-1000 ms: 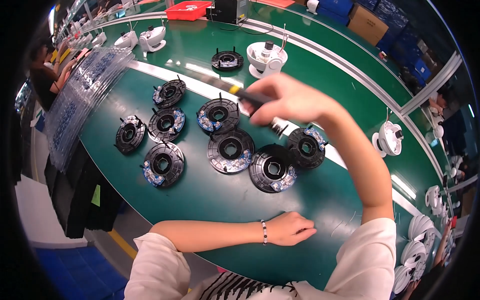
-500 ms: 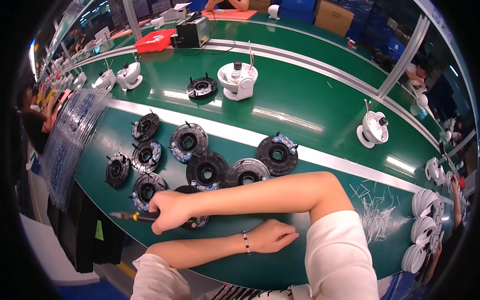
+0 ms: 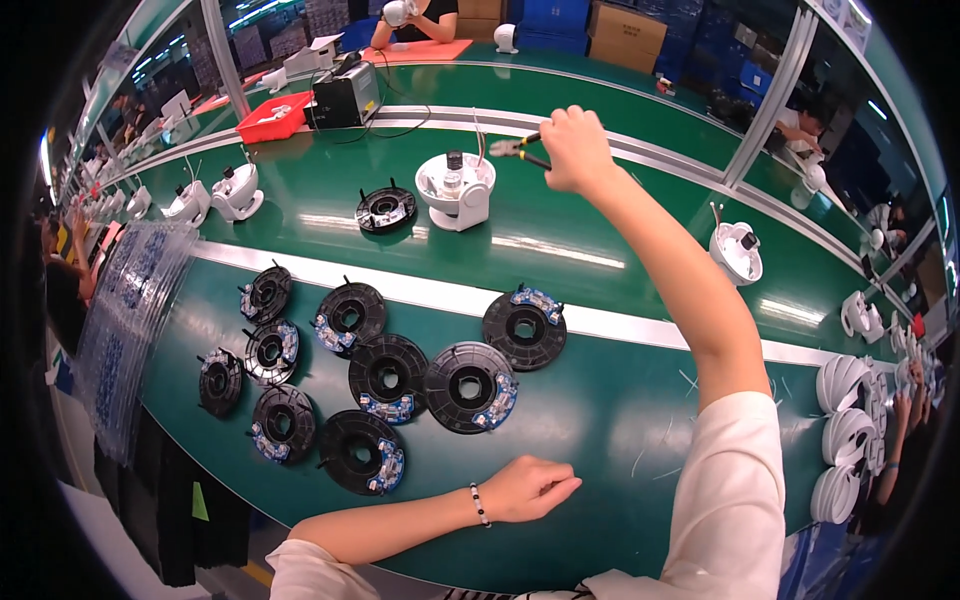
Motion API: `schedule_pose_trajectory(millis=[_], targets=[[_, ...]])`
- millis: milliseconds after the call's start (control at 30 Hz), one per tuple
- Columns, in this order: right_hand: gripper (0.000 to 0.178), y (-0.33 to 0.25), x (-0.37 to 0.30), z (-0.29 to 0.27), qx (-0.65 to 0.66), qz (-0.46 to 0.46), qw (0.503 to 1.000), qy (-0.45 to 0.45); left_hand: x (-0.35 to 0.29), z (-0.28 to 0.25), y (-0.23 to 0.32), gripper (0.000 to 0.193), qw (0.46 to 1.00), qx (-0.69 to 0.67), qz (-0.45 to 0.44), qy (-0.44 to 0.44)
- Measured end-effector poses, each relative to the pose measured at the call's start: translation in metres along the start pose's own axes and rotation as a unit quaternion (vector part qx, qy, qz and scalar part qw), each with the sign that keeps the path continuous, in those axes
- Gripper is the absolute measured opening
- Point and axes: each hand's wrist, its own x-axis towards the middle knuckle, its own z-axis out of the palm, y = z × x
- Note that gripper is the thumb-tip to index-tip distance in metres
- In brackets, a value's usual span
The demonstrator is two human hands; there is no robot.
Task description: Assembling internal components and outer housings of security cameras on a manufacturing line.
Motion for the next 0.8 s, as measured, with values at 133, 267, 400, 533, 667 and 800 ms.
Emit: schedule_pose_trajectory(millis=[133,267,400,533,667,800], targets=[[0.034,-0.016,0.013,0.011,-0.064,-0.054,0.994,-0.069,-0.002,-0.003,0.002,0.026,1.0,0.003,0.002,0.0],[0.036,-0.026,0.019,0.01,-0.129,-0.051,0.982,-0.13,0.0,-0.003,0.002,0.025,1.0,-0.009,0.014,0.01],[0.036,-0.019,0.015,0.01,-0.138,-0.03,0.978,-0.156,0.001,-0.002,0.002,0.024,0.999,-0.019,0.028,0.014],[0.032,-0.015,0.013,0.007,-0.129,-0.02,0.978,-0.165,0.0,-0.002,0.001,0.024,0.999,-0.013,0.028,0.015],[0.03,-0.01,0.01,0.01,-0.124,-0.023,0.978,-0.168,-0.001,-0.003,0.001,0.024,1.0,-0.011,0.024,0.006],[0.029,-0.005,0.005,0.018,-0.12,-0.012,0.977,-0.174,0.001,-0.003,0.001,0.023,1.0,-0.015,0.02,0.004]])
